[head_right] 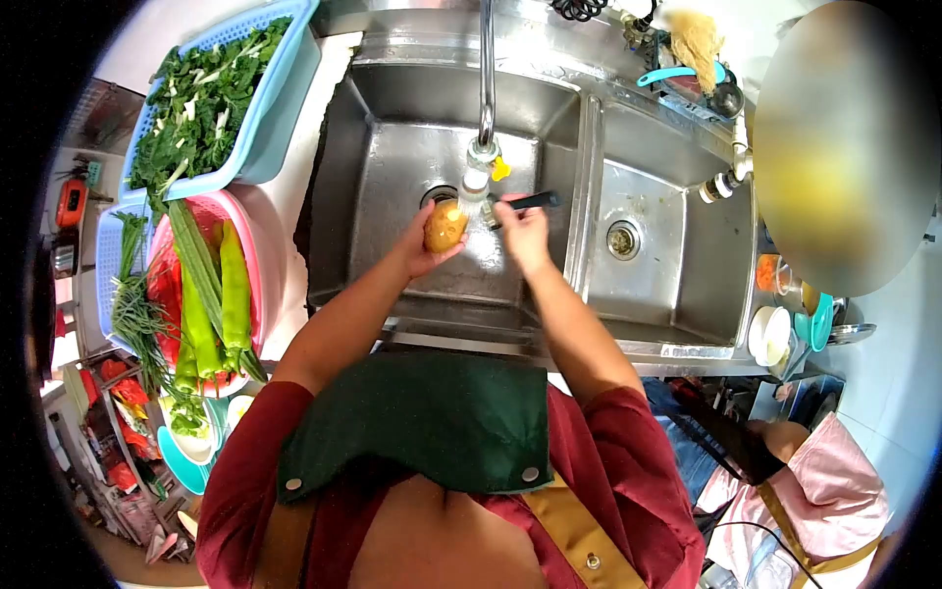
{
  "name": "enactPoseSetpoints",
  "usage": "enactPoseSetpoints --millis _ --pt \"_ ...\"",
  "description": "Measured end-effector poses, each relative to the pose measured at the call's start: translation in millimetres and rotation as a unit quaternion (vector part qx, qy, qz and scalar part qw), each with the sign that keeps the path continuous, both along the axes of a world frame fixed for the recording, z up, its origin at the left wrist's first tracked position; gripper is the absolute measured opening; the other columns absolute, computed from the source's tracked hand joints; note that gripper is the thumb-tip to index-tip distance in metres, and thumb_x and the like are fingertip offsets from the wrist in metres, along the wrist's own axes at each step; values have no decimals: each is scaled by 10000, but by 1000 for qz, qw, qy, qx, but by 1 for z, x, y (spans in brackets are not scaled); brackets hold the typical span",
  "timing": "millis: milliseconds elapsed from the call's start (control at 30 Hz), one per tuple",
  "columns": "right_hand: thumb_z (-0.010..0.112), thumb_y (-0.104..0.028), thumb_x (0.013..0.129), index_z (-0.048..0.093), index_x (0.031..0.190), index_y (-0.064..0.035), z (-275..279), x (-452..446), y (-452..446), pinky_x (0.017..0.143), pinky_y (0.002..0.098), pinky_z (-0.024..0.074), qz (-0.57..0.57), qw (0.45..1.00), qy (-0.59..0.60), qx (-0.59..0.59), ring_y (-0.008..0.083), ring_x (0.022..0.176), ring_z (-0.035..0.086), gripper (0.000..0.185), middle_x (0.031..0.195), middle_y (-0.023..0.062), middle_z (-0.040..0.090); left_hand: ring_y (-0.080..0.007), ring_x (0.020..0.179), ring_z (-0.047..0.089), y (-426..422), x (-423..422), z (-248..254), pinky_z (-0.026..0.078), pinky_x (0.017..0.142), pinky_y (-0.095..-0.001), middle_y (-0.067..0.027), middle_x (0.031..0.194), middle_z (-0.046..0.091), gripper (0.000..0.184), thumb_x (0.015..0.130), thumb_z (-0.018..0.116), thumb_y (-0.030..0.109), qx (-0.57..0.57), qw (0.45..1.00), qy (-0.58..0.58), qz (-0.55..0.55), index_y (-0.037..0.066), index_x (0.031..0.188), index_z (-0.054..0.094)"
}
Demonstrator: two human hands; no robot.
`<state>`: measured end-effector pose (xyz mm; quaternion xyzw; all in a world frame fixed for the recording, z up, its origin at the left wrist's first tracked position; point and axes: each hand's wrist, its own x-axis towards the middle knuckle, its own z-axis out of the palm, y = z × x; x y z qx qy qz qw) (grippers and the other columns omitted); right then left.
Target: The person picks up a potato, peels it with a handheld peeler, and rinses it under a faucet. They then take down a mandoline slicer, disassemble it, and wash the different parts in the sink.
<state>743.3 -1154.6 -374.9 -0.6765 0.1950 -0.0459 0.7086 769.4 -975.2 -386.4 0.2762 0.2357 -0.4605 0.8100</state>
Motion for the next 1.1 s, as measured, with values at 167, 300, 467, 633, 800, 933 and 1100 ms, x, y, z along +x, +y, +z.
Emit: enactPoseSetpoints --millis 167,300,467,633,800,933,1100 --pt "666 -60 702 569 824 -51 -3 7 5 517 220 391 71 982 -11 -172 65 567 471 156 659 -23 549 -240 862 538 -3 4 -10 473 733 -350 -73 1018 542 438 809 475 453 28 998 62 12 105 1074 492" --pt "650 -35 712 574 813 -26 2 12 -21 533 218 409 -16 999 5 -47 70 581 489 127 676 -1 568 -237 851 540 -11 6 21 475 722 -348 -85 986 547 421 805 471 441 -35 999 18 12 92 1039 501" --pt "625 -43 742 574 862 -30 39 -4 12 554 215 410 94 994 -45 -34 73 604 495 131 694 -6 576 -245 834 541 -15 13 -8 475 726 -359 -88 968 551 425 797 469 419 -75 993 87 1 94 1069 498" --pt "609 -43 746 576 744 -28 12 14 -24 527 201 389 -62 998 -24 5 54 583 476 36 663 -1 563 -255 844 538 -21 10 25 470 742 -363 -93 989 544 466 791 460 444 -90 995 34 -32 90 1093 484" --pt "627 -17 718 579 759 -28 39 -2 4 512 189 371 144 988 -38 -33 37 575 455 65 672 -9 560 -234 792 533 -26 11 16 470 619 -280 -116 963 525 546 798 416 503 -37 998 40 -18 70 1130 437" --pt "653 -53 721 572 806 -24 12 20 -19 565 212 409 -51 998 26 -39 69 615 490 122 707 6 575 -218 790 541 -18 9 26 461 646 -310 -93 916 539 513 785 427 487 -136 984 78 -84 68 1077 480" --pt "646 -33 717 576 809 -31 47 -4 0 597 203 409 72 997 -3 25 59 634 488 116 706 -15 566 -223 814 537 -29 5 39 463 641 -310 -128 1001 528 520 801 361 466 11 999 31 -14 59 1111 459"
